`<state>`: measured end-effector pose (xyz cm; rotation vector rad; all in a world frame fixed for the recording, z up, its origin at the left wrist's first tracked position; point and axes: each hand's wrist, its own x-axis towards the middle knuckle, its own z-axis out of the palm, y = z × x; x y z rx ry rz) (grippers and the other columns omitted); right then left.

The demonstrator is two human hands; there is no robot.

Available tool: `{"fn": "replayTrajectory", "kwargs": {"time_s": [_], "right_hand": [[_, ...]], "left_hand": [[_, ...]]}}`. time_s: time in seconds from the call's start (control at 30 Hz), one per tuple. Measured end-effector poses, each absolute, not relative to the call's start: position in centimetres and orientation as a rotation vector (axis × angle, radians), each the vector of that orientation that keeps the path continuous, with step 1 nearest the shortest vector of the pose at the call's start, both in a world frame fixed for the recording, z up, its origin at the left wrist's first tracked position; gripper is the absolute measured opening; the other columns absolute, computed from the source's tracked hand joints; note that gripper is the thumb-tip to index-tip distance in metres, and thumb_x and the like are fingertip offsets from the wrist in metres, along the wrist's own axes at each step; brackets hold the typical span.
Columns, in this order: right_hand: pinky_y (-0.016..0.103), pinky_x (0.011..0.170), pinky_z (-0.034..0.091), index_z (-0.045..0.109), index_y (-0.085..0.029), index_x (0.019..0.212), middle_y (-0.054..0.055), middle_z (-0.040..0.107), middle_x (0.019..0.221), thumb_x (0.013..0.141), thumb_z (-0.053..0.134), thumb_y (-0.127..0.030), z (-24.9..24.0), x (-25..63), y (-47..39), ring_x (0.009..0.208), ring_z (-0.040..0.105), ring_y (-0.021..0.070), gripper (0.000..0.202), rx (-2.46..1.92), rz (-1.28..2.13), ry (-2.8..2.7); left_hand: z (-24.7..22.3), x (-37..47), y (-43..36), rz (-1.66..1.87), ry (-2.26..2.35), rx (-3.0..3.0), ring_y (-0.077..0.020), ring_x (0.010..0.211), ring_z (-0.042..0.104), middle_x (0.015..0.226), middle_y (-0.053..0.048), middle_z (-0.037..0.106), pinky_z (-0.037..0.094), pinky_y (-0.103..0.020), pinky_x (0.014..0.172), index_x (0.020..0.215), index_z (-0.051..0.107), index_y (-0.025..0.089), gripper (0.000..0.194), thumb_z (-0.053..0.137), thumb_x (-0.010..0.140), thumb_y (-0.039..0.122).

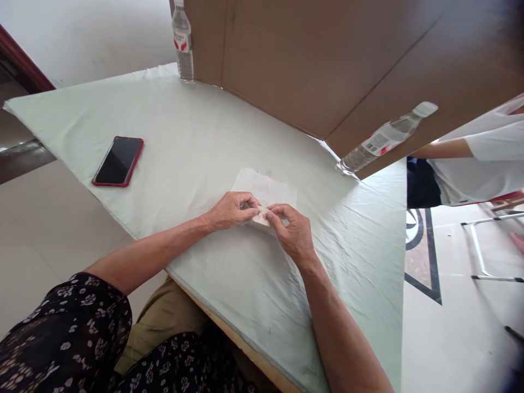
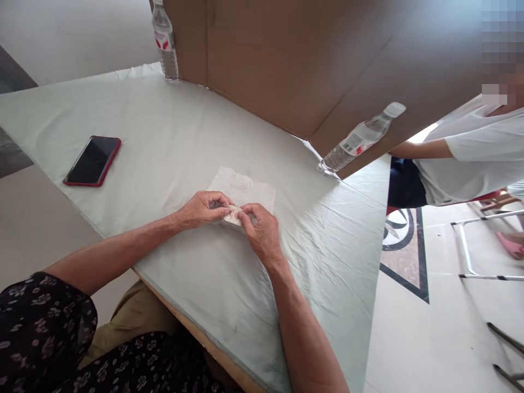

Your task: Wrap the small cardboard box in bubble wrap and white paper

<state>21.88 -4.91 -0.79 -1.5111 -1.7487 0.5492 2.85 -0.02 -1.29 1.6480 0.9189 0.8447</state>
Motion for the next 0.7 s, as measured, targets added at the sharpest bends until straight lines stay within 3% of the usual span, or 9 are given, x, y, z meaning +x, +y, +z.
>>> {"fn": "replayTrajectory", "kwargs": {"time_s": [0.7], "right_hand": [[0.037, 0.087, 0.048, 0.065, -0.024, 0.083, 0.003, 0.076, 0.092, 0.09, 0.055, -0.036, -1.35, 21.66, -5.44, 0.086, 0.068, 0.0213, 0.017, -1.558, 0.436, -1.806]], "left_hand": [[-0.93, 2.71, -0.41, 0.843, 0.95, 1.654, -0.0129, 0.075, 0.063, 0.084, -0.004, 0.073, 0.046, -0.023, 0.068, 0.074, 0.068, 0.015, 0.014, 0.065, 0.079, 0.028]]}}
